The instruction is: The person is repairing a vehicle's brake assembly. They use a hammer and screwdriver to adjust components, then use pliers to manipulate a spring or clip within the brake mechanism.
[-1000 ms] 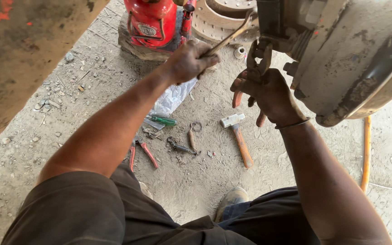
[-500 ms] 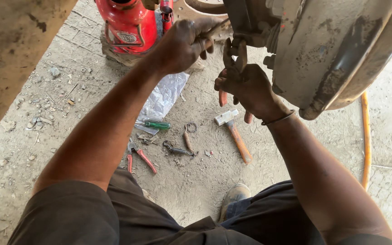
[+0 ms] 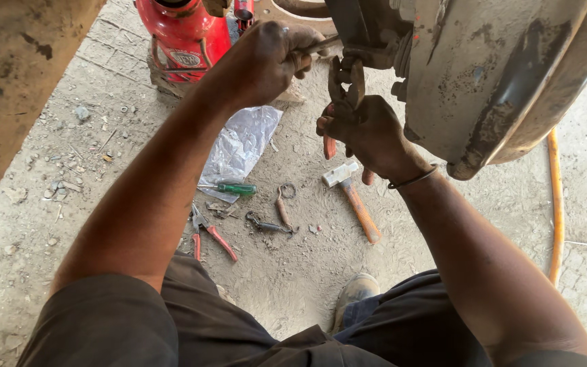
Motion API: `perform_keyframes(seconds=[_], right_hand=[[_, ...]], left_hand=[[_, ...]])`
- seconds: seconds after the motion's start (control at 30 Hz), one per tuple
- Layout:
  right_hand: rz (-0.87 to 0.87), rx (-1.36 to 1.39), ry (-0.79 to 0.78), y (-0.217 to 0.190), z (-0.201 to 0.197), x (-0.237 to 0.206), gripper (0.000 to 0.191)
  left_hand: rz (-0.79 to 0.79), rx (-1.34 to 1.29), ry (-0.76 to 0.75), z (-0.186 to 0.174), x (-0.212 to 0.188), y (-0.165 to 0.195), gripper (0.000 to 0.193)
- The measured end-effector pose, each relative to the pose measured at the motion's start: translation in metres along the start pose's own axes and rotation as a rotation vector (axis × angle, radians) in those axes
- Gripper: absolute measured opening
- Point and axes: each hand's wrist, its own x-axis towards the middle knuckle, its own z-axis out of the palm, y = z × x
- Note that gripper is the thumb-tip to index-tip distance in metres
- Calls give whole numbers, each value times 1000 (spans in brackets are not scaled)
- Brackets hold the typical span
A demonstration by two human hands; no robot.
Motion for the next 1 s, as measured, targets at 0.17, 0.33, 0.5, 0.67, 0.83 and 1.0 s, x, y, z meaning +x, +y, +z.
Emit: perform_keyframes(seconds=[0.17,0.33,0.5,0.67,0.83,1.0], right_hand=[[-57,47,-25,-9,-1,-4,33],[-15,13,-16,-10,-1,-3,31],[-2,60,-33,-11,-2,-5,31],[-15,90,-37,-11,-3,-5,27],[5,-36,-5,-5,-3,-4,39],[-40,27,-3,1,-1,0,29]], left_hand=[[236,162,122,-3,4,11,45],[455,234,227,-1,6,12,62],[388,255,292,4,10,14,39],[318,179,302,10,17,17,24],[230,180,267,13,24,11,31],[250,-160,279,29,28,0,33]])
